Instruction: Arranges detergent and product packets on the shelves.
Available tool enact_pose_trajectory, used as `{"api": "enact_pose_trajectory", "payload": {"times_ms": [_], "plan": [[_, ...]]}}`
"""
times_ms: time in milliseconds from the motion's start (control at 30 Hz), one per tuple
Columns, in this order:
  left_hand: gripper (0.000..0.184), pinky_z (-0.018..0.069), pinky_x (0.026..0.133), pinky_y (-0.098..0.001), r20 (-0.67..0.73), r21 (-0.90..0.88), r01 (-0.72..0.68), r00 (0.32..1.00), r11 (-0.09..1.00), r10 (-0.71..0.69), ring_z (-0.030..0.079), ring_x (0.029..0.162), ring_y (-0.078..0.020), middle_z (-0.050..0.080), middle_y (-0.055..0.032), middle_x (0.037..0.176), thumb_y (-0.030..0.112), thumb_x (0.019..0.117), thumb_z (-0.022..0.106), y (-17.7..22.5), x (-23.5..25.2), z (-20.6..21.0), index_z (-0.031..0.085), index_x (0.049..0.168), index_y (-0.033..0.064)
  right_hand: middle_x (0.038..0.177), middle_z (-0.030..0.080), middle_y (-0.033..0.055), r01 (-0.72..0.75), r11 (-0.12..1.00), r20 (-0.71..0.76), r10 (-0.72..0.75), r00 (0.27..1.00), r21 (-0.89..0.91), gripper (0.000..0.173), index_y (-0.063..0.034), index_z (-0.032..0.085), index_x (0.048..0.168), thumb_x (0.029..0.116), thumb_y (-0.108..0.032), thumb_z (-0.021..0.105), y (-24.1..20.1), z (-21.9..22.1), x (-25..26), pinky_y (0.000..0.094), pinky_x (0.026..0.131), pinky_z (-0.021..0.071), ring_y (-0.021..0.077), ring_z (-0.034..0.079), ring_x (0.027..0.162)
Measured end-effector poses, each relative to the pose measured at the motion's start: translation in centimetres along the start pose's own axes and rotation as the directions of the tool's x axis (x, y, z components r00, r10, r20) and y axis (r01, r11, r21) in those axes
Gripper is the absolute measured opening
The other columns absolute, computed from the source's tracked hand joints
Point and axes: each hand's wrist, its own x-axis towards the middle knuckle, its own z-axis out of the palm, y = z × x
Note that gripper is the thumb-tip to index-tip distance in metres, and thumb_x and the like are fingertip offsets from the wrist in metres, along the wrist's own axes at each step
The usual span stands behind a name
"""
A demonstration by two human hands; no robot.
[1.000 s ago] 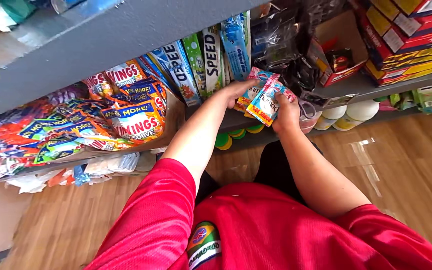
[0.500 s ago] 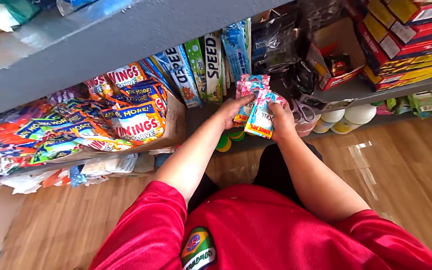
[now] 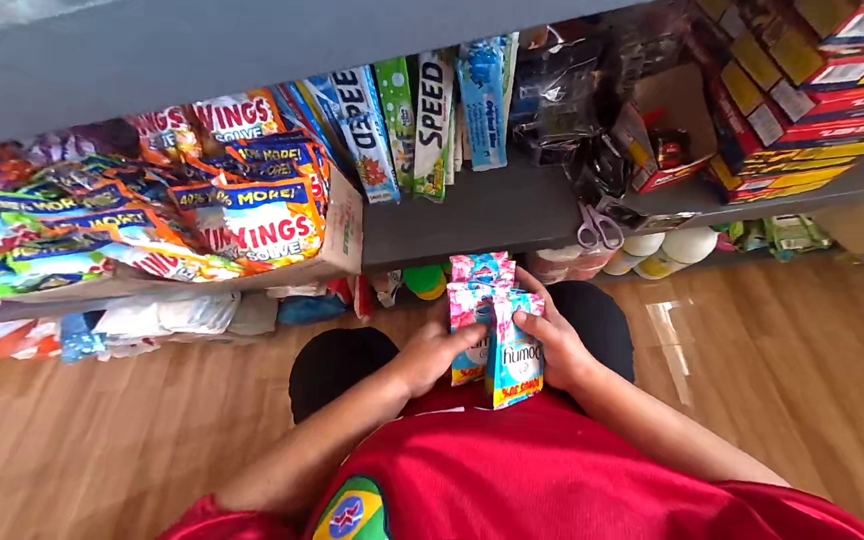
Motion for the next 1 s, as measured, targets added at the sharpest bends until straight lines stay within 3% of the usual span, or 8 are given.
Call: {"api": "enact_pose_trajectory", "payload": {"times_ms": [167, 233, 333, 467, 633, 700, 800, 1000], "plan": [[0.109, 0.0531, 0.101, -0.0261, 0.032, 0.065, -0.158, 0.987, 0.985, 0.156, 0.061, 0.118, -0.0052, 0.057, -0.0073, 0.136, 0.05, 0.0848, 0.075, 0.1, -0.3, -1.3, 0.011, 0.158, 0.0008, 0.13, 0.06, 0.0085, 0.096, 0.994, 0.054, -0.094, 0.994, -0.046, 0.125, -0.0055, 0.005, 0.158, 0.0716, -0.045, 0.086, 0.0, 1.1, -0.9, 0.0349, 0.087, 0.0623, 0.0156, 0.07, 0.105], [0.117, 0.0548, 0.096, -0.0244, 0.068, 0.11, -0.183, 0.982, 0.977, 0.177, 0.063, 0.112, -0.0033, 0.061, -0.0041, 0.13, 0.062, 0.0781, 0.076, 0.4, -0.1, -2.2, 0.016, 0.157, 0.0002, 0.13, 0.06, 0.0081, 0.104, 0.994, 0.083, -0.101, 0.991, -0.04, 0.125, -0.0042, 0.005, 0.157, 0.0725, -0.046, 0.087, 0.1, 1.5, -1.3, 0.0346, 0.088, 0.0619, 0.0152, 0.069, 0.106], [0.089, 0.0571, 0.09, -0.0242, 0.06, -0.001, -0.143, 0.988, 0.99, 0.143, 0.067, 0.1, -0.0031, 0.067, 0.0021, 0.112, 0.051, 0.081, 0.078, 0.7, -0.2, -2.5, 0.036, 0.143, 0.0016, 0.127, 0.063, 0.0087, 0.104, 0.994, 0.107, -0.101, 0.989, -0.029, 0.119, -0.0047, 0.009, 0.156, 0.0748, -0.045, 0.086, -0.2, 1.9, -1.2, 0.0369, 0.087, 0.0624, 0.0172, 0.071, 0.104], [0.051, 0.0595, 0.087, -0.0282, -0.048, -0.113, -0.152, 0.988, 0.982, 0.147, 0.07, 0.095, -0.0081, 0.069, -0.0019, 0.107, 0.024, 0.0964, 0.061, 1.1, -0.6, -1.4, 0.04, 0.14, 0.0069, 0.115, 0.067, 0.0113, 0.005, 0.998, 0.041, -0.002, 0.999, -0.058, 0.104, -0.0091, 0.012, 0.157, 0.0806, -0.031, 0.078, -1.2, 3.7, -1.0, 0.0375, 0.082, 0.0639, 0.0196, 0.073, 0.094], [0.079, 0.0589, 0.093, -0.0318, -0.085, -0.018, -0.212, 0.974, 0.977, 0.21, 0.069, 0.107, -0.0136, 0.062, -0.0094, 0.13, 0.029, 0.1031, 0.056, 1.8, -2.2, -1.0, 0.005, 0.164, 0.0202, 0.108, 0.069, 0.014, -0.142, 0.988, -0.001, 0.142, 0.99, -0.054, 0.072, -0.0138, 0.018, 0.157, 0.096, -0.021, 0.056, -2.3, 5.7, -1.1, 0.0387, 0.081, 0.0637, 0.0216, 0.073, 0.091], [0.09, 0.0591, 0.087, -0.0294, -0.07, 0.034, -0.209, 0.975, 0.977, 0.211, 0.069, 0.101, -0.0115, 0.062, -0.0089, 0.128, 0.028, 0.1004, 0.061, 1.7, -2.2, -1.7, -0.001, 0.164, 0.024, 0.107, 0.069, 0.0133, -0.142, 0.988, 0.02, 0.144, 0.989, -0.059, 0.068, -0.0129, 0.019, 0.156, 0.0978, -0.022, 0.054, -1.8, 5.6, -1.1, 0.0385, 0.081, 0.0636, 0.0209, 0.073, 0.091], [0.088, 0.0599, 0.081, -0.0319, -0.046, 0.028, -0.171, 0.984, 0.985, 0.172, 0.069, 0.095, -0.0116, 0.064, -0.0079, 0.126, 0.032, 0.0961, 0.063, 1.8, -1.9, -3.2, 0.008, 0.164, 0.0268, 0.106, 0.07, 0.0092, -0.112, 0.985, 0.053, 0.12, 0.991, -0.13, 0.071, -0.0147, 0.024, 0.154, 0.0952, -0.031, 0.06, -1.0, 5.1, -1.3, 0.0363, 0.081, 0.0634, 0.0177, 0.073, 0.09], [0.062, 0.0581, 0.087, -0.0278, -0.057, -0.121, -0.265, 0.964, 0.957, 0.259, 0.066, 0.099, -0.0059, 0.063, -0.0006, 0.118, 0.035, 0.0959, 0.059, 0.8, -0.6, -4.1, 0.036, 0.148, 0.0118, 0.118, 0.068, 0.003, 0.023, 0.965, 0.123, 0.01, 0.992, -0.261, 0.099, -0.0222, 0.02, 0.159, 0.0839, -0.055, 0.075, 0.3, 4.0, -1.4, 0.0338, 0.084, 0.0629, 0.0141, 0.072, 0.098]]}}
